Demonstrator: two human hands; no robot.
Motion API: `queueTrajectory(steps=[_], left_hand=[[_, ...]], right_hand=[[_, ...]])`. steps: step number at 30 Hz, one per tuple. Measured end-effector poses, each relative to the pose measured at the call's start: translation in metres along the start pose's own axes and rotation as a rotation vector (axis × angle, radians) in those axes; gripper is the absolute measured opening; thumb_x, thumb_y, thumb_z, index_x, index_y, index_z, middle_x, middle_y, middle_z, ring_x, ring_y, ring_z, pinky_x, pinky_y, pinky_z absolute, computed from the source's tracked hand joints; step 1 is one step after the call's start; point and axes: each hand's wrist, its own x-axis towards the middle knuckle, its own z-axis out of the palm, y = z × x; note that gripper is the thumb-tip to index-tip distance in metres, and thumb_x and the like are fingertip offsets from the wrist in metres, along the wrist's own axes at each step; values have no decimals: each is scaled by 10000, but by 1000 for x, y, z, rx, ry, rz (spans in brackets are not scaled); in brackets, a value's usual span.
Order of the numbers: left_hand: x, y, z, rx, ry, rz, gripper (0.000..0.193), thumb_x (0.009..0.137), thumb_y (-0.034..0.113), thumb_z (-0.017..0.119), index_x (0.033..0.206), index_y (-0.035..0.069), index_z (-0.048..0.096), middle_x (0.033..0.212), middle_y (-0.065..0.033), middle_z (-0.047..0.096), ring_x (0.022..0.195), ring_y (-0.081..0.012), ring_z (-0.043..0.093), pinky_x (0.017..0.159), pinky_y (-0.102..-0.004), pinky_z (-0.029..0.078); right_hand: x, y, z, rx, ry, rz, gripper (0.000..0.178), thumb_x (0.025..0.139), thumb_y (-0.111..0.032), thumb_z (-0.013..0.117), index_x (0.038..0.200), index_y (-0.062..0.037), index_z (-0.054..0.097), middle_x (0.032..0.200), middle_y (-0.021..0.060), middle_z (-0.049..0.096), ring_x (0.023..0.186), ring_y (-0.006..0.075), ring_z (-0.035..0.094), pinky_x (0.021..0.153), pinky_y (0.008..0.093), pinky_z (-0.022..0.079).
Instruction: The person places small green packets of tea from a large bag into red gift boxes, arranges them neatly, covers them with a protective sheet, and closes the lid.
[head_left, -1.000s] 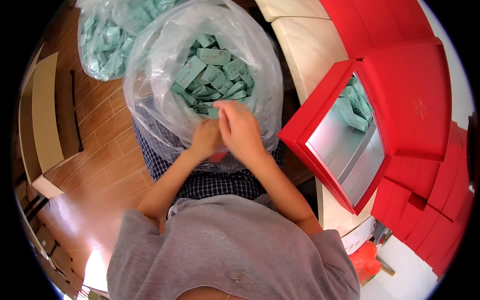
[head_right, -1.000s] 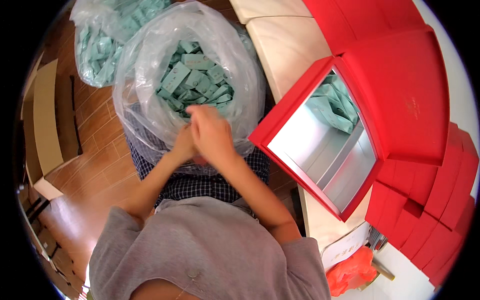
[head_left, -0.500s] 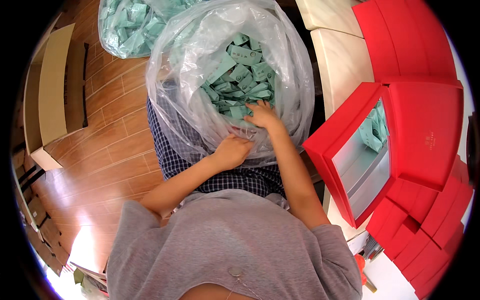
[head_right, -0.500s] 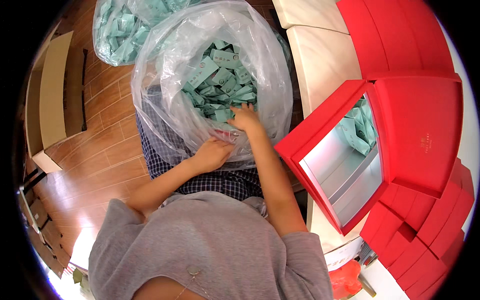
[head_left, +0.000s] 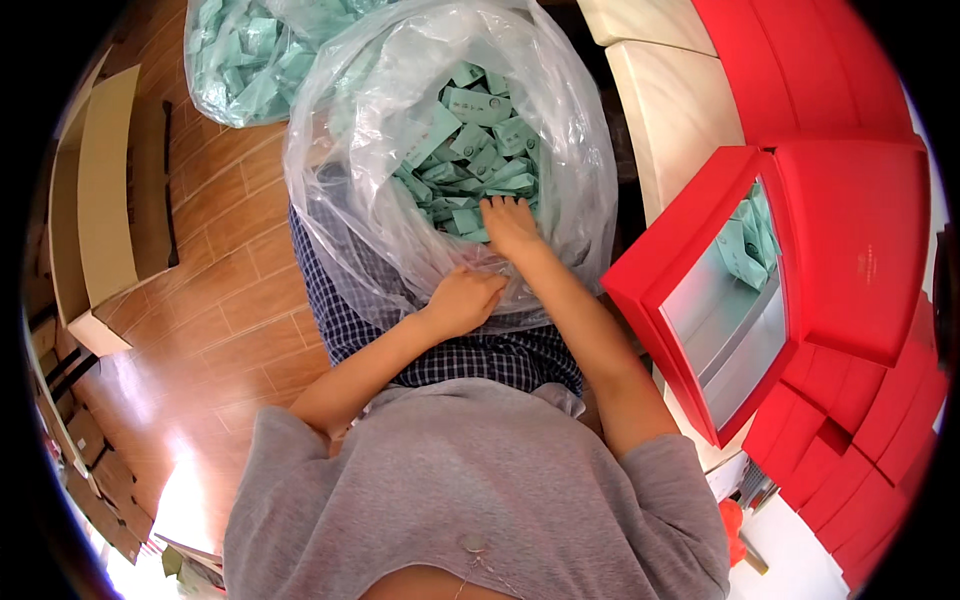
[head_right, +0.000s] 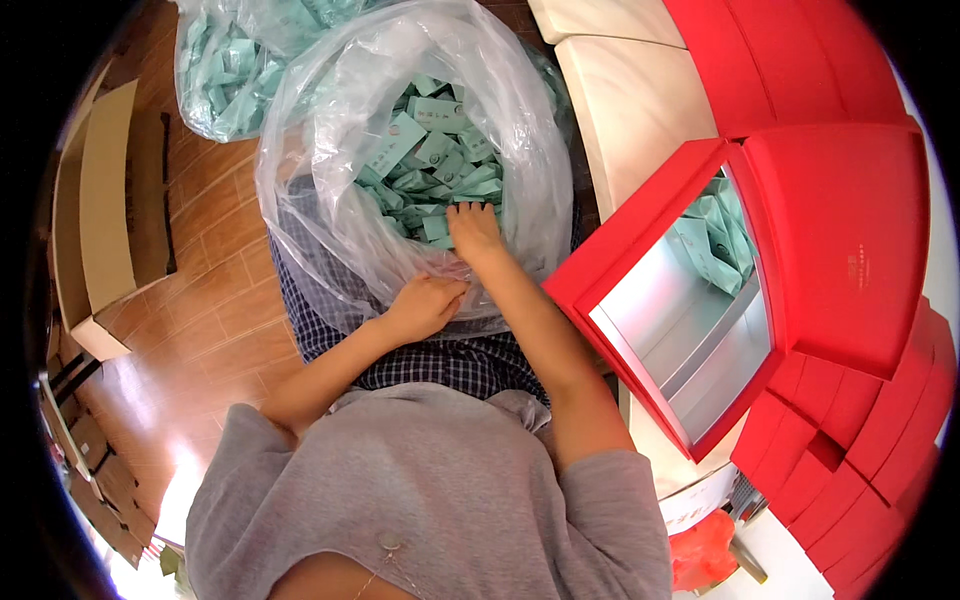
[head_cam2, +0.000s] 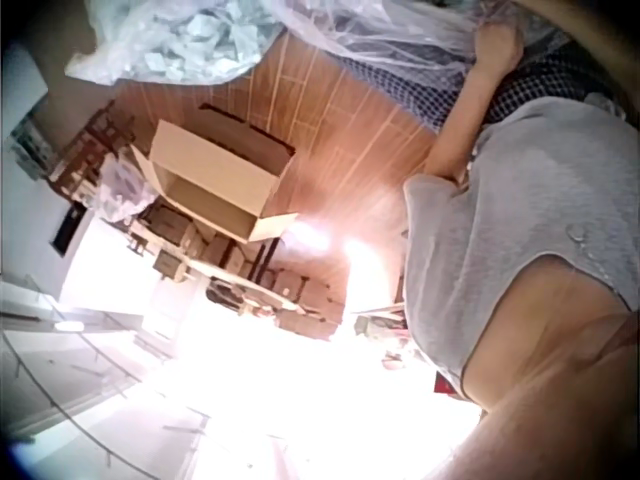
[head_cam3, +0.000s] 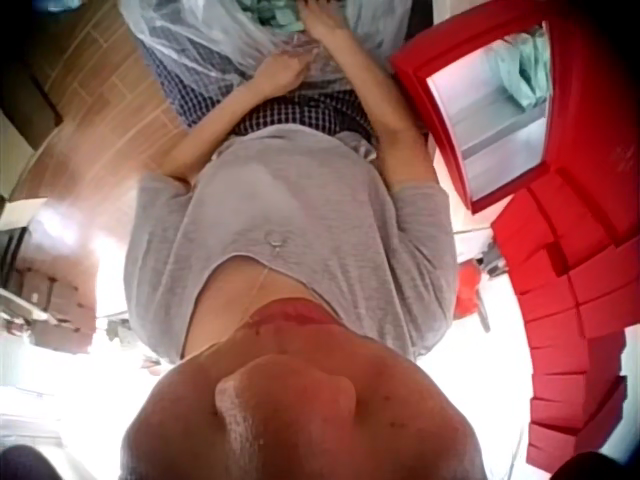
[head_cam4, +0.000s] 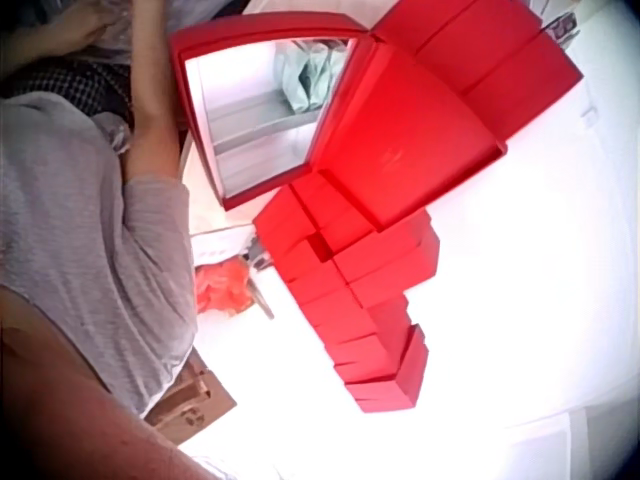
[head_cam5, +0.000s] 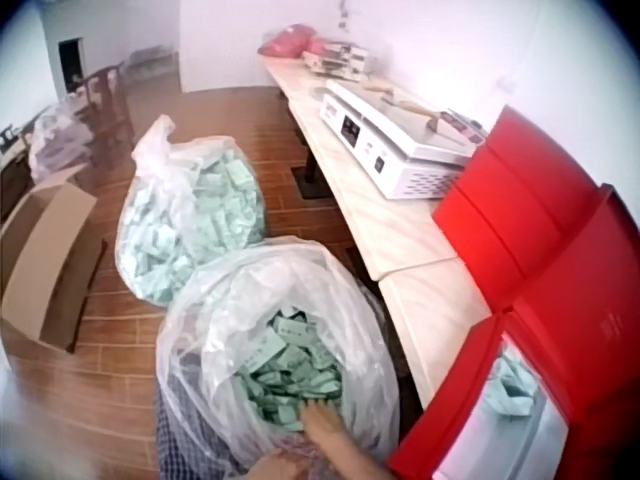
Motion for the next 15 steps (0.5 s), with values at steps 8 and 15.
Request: queueTrajectory(steps=[8, 15], left_hand=[[3, -2, 3, 18, 10, -39, 191, 851, 122, 536, 1019, 47, 587, 881, -136, 651, 853, -300, 615, 748, -398, 412], [4, 3, -13, -238, 129, -139, 254, 903, 182, 533, 1108, 40, 576, 1050, -137, 637, 966, -255, 611, 833, -360, 436]], right_hand=[[9, 11, -24, 140, -335, 0, 695, 637, -286, 715, 1298, -178, 526, 1163, 126, 625, 1106, 312, 558, 959, 426, 376], [-14, 24, -72, 990, -173, 151, 656, 676, -225, 719, 1290, -109, 518, 1136, 161, 615, 991, 250, 628, 840, 385, 484]])
